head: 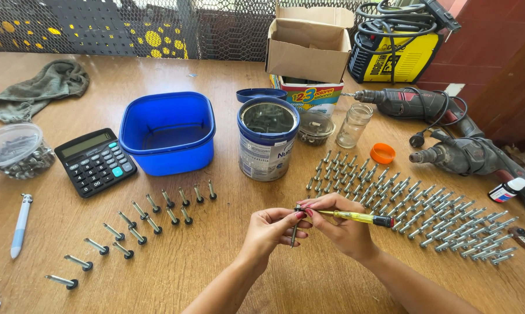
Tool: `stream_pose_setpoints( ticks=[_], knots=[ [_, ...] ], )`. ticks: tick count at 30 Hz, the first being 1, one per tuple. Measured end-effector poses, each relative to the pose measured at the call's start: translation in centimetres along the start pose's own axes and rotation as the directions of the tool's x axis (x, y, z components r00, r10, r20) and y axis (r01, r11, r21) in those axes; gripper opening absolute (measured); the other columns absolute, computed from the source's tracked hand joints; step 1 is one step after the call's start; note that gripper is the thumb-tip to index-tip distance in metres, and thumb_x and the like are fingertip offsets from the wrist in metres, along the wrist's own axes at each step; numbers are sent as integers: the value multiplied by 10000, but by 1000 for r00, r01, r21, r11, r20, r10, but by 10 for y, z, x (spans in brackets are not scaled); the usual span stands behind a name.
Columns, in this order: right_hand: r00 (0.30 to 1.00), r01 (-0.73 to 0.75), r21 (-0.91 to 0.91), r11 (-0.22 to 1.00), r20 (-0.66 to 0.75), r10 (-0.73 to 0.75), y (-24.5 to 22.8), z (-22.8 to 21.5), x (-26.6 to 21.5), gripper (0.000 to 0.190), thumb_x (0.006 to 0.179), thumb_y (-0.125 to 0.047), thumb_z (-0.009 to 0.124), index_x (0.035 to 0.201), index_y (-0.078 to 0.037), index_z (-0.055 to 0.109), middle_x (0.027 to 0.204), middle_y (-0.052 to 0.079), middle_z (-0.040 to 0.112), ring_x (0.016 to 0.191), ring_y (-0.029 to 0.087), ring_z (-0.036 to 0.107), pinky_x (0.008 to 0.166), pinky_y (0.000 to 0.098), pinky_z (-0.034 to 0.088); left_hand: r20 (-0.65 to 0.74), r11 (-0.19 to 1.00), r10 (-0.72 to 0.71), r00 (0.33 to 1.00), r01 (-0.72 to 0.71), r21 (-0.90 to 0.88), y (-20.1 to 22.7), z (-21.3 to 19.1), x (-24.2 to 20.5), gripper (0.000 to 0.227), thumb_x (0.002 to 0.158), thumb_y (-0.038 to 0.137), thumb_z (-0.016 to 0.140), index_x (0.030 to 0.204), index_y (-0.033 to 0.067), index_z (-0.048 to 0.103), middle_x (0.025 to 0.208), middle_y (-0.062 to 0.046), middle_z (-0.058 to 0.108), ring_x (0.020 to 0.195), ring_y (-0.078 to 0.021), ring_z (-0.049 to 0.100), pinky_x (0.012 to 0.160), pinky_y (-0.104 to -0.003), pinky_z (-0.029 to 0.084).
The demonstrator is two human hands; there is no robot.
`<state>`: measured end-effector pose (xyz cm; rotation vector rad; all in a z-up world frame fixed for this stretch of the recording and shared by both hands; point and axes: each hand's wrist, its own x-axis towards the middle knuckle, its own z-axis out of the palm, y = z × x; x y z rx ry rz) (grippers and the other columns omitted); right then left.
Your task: Assembling metal bolts with washers and nuts using a small hand tool on a workbench.
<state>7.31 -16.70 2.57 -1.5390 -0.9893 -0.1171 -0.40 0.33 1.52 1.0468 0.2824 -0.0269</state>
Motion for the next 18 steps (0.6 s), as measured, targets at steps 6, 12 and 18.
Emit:
stream_pose_setpoints(
  ticks=[6, 12, 18],
  knots=[
    [1000, 4, -2, 1000, 9, -4, -4, 0, 1, 83, 897, -42, 722, 974, -14, 731, 1017, 157, 793, 1041, 279, 795, 935, 358, 649, 19, 999, 15, 1000, -15, 47, 0, -1, -1, 206, 876, 150, 779, 974, -31, 780, 889, -224, 810, 660, -210, 749, 519, -250, 557],
    [1000, 8, 9, 1000, -3, -8, -1, 1, 1, 72, 883, -22, 723, 951, 2, 714, 996, 177, 785, 1025, 308, 804, 923, 367, 663, 7, 999, 30, 1000, -30, 43, -5, -4, 4, 187, 848, 162, 810, 926, -2, 766, 880, -203, 816, 647, -193, 749, 491, -218, 508],
    [1000, -23, 18, 1000, -2, 23, 1, 2, -1, 73, 888, -27, 725, 957, -6, 735, 1012, 170, 796, 1043, 298, 800, 924, 363, 655, 16, 992, 97, 995, -98, 76, -16, -7, 12, 196, 848, 160, 813, 913, -19, 766, 858, -209, 816, 635, -219, 762, 451, -215, 490]
  ],
)
